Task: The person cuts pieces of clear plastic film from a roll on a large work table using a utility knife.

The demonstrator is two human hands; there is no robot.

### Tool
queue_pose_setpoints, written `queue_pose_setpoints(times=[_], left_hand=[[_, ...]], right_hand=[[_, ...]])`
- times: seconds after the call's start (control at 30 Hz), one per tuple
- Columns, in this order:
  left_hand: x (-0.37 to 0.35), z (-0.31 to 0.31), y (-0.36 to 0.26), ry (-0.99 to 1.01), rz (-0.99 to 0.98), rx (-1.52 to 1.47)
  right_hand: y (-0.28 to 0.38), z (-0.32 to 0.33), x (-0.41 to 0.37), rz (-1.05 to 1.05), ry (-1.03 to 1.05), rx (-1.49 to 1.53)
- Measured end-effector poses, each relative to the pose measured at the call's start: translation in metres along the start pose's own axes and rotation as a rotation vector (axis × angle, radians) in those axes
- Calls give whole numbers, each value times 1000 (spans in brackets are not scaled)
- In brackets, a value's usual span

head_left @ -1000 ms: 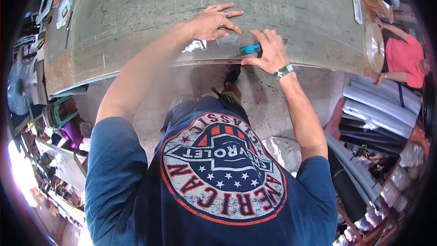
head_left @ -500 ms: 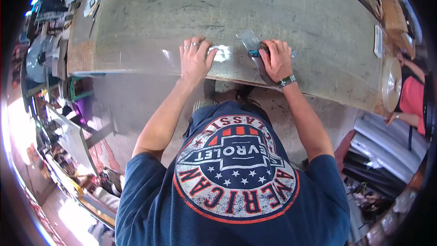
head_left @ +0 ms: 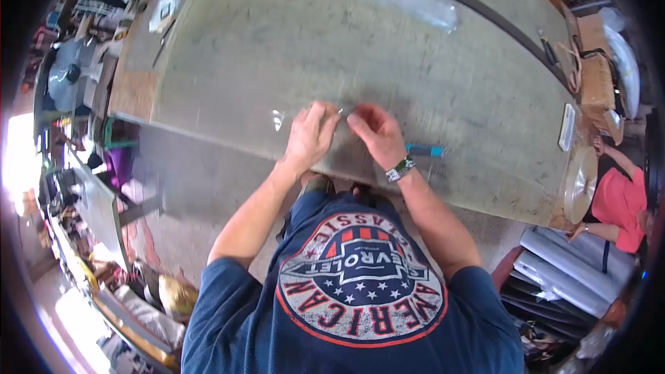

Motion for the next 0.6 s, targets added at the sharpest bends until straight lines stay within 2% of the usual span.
queue_pose_setpoints(times=[0.03, 0.1, 0.13, 0.23, 0.3, 0.37, 0.47, 0.6], left_hand=[[6, 4, -2, 42, 157, -108], [30, 23, 0, 158, 313, -122], [43, 36, 2, 210, 400, -131], [82, 92, 16, 648, 689, -358], [92, 133, 51, 700, 733, -397], [104, 173, 87, 753, 776, -390], [149, 233, 110, 703, 722, -166], [232, 268, 137, 679, 630, -122]], right_hand=[[7, -2, 7, -9, 29, -4], [24, -11, 22, -32, 90, -19], [37, -15, 28, -24, 28, -12], [58, 7, 60, 2, -140, -137], [64, 45, 87, 10, -273, -262], [73, 88, 106, 26, -367, -174], [84, 150, 118, 2, -535, -250], [103, 174, 141, -11, -667, -212]])
Point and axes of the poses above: each hand's wrist, its own x-axis towards the middle knuckle, its own z-axis out of the back of the hand, y = z × x, the point moved 2 cm from there along x, towards the middle knuckle, and after that the axes turned 5 degrees about -x, right-handed, at the moved point
